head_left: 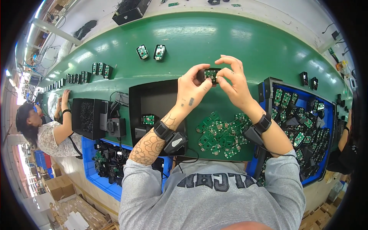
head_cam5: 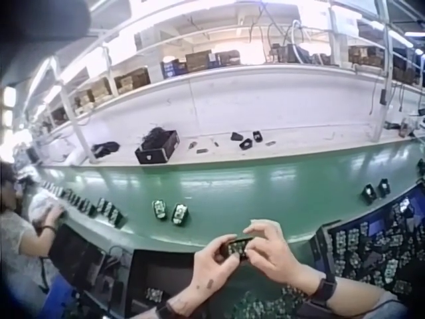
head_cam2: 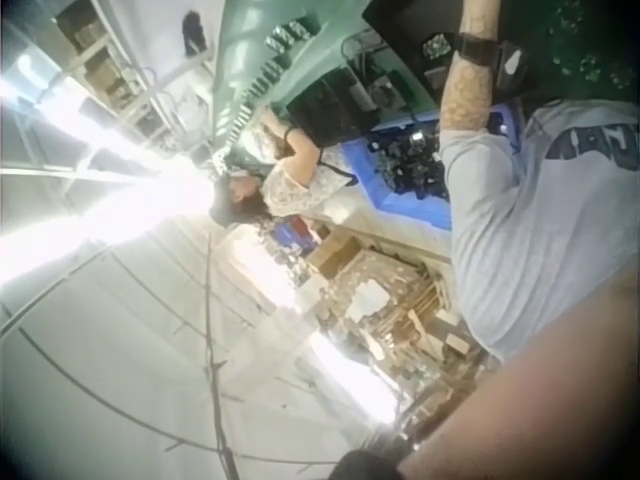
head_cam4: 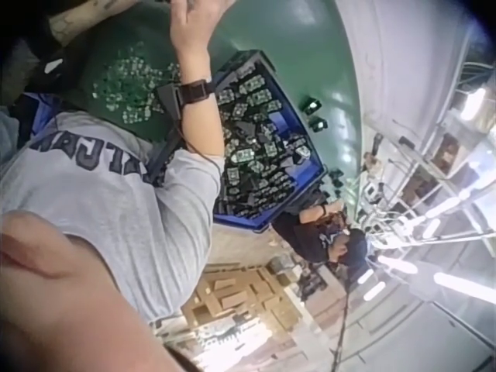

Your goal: Assemble electronic circuit boards into plastic housings on a factory production line.

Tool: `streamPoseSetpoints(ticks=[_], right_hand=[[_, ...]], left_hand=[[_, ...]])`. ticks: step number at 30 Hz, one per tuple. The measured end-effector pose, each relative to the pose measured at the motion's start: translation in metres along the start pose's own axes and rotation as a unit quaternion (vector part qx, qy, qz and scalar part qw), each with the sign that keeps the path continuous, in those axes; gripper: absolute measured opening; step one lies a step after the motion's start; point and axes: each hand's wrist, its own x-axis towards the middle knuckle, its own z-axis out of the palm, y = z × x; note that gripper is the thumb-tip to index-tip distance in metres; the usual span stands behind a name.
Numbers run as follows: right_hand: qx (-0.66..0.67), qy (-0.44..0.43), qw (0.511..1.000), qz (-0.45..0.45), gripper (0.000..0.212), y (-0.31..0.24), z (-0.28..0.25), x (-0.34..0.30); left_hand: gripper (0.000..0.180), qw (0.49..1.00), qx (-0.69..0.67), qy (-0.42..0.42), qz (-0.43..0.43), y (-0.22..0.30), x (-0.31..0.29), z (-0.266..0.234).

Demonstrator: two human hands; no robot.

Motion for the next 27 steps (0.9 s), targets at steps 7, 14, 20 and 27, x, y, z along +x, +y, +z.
streamPoseSetpoints(ticks=[7, 14, 20, 27], right_hand=[[-0.055, -0.024, 0.998, -0.03, 0.003, 0.0007, -0.0006, 0.0009], [-0.075, -0.033, 0.996, -0.024, 0.005, -0.0014, -0.0012, -0.0008], [-0.114, -0.034, 0.992, -0.041, 0.006, -0.0071, 0.0014, -0.0024], [-0.102, -0.044, 0.994, -0.024, 0.005, -0.007, 0.0074, -0.0018]], left_hand=[[0.035, 1.0, 0.026, -0.001, -0.002, 0.0008, -0.0009, -0.0003], [0.035, 0.996, 0.083, -0.019, 0.006, 0.0011, -0.0015, -0.0015], [0.032, 0.982, 0.182, 0.021, 0.038, 0.0079, -0.0063, 0.0059], [0.033, 0.976, 0.204, 0.038, 0.07, 0.0042, -0.005, 0.0026]])
